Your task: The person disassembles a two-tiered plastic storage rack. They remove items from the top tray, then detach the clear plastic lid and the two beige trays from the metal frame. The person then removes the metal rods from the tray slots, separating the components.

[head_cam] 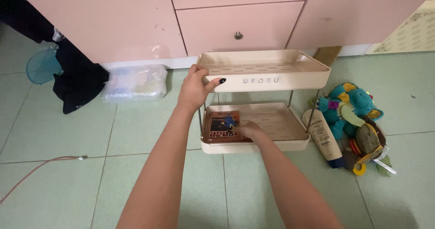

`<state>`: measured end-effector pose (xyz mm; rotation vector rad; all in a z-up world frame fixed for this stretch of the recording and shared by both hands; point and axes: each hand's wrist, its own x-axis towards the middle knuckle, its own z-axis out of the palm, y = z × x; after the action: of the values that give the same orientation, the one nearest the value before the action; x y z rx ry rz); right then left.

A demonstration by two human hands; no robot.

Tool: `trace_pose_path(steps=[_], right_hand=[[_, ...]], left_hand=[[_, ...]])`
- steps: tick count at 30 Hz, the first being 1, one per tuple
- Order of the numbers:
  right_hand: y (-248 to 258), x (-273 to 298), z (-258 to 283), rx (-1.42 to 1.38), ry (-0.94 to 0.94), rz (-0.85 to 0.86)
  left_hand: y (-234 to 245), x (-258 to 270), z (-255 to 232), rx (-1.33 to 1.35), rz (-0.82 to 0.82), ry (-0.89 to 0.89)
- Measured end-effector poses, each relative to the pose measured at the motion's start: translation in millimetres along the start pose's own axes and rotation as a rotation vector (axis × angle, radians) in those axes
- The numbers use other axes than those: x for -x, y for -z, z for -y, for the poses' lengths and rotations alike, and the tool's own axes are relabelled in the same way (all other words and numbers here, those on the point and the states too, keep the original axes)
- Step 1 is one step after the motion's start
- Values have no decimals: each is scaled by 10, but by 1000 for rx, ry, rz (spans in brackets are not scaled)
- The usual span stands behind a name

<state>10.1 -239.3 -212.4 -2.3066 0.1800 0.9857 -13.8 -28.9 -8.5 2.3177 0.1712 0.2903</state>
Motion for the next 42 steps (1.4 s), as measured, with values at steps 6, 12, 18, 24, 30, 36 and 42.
trace_pose_path(steps=[6,12,18,24,30,36,42], right_hand=[[-41,-67,-32,-244,14,58],[111,239,-161,-941,60,37],[764,997,-786,-861,206,-61],[1624,1662,-1845,-1074,297,-100],[2049,1730,-2649,-1295,231,-533],[2190,1438,-2904,-1379,408,-655],[2218,912,-3048,-1332,139,-651]], left_hand=[[14,30,67,-32,-8,-75],[24,63,145,-9,3,-112],[-76,-112,128,-29,115,101],[-91,-220,312,-24,-16,-152],[-95,-262,363,-106,12,-51],[-38,-187,318,-45,16,-115],[7,-142,264,-135,71,-21]])
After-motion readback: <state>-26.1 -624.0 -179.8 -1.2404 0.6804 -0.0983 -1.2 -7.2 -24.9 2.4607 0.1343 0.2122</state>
